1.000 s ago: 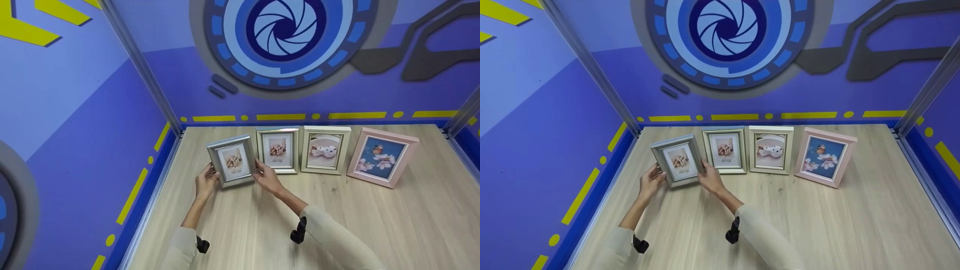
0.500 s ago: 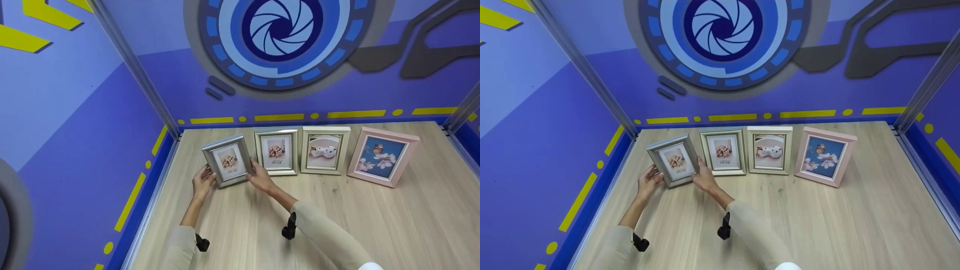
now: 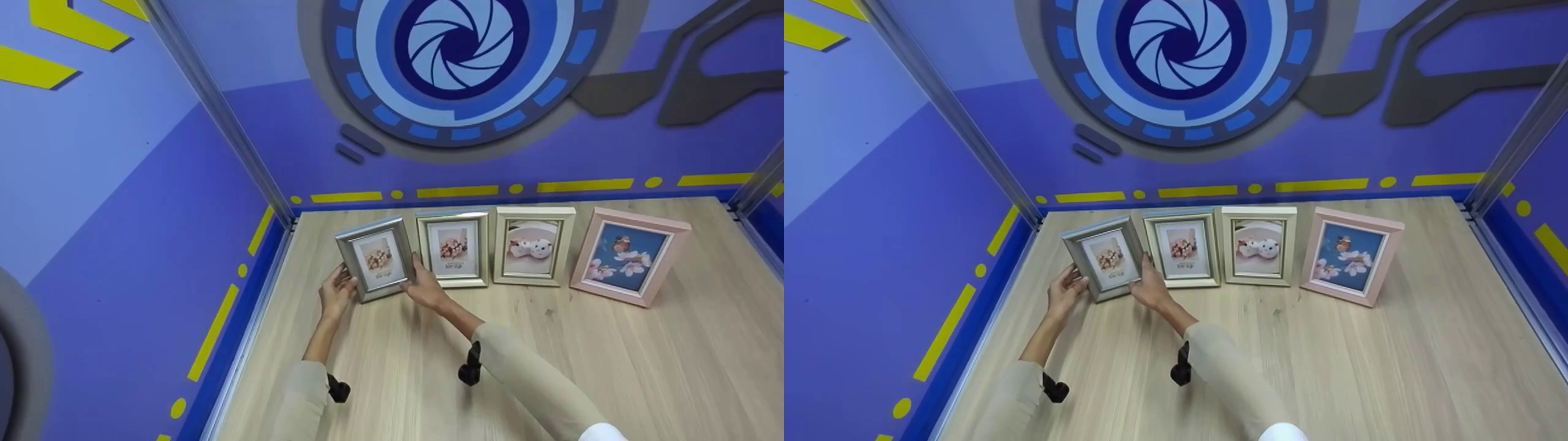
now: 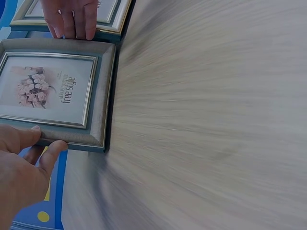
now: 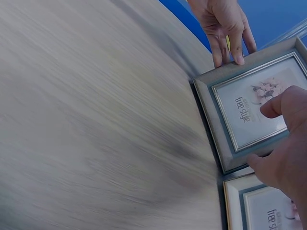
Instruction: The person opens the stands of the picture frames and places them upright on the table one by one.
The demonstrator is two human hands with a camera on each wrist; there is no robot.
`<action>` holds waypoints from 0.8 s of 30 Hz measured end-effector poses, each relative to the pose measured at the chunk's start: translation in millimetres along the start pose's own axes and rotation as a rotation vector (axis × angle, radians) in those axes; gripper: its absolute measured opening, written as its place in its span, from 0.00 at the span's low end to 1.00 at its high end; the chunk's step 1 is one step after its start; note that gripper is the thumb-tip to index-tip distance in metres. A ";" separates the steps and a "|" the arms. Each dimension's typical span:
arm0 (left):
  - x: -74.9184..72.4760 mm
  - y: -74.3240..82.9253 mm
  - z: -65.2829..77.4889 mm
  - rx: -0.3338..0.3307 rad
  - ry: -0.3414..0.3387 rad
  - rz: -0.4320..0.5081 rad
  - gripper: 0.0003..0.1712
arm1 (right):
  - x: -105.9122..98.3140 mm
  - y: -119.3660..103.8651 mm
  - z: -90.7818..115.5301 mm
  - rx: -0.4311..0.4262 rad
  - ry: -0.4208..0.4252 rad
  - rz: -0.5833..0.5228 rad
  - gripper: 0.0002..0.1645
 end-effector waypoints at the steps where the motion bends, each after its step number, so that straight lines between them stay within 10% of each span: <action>1: -0.2 0.1 0.1 0.001 -0.004 -0.004 0.31 | 0.5 -0.3 0.1 0.009 -0.002 0.007 0.51; 24: -3.9 7.5 -20.5 0.040 0.050 -0.145 0.32 | -49.6 -21.1 20.9 -0.040 -0.114 0.116 0.27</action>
Point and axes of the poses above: each hand's wrist, its own z-axis away from the middle knuckle, its own x-axis out of the palm, y = z × x, the point moved 1 cm from there along -z, towards the middle knuckle, and after that the axes turned 14 degrees about x, right-handed, at the moved point
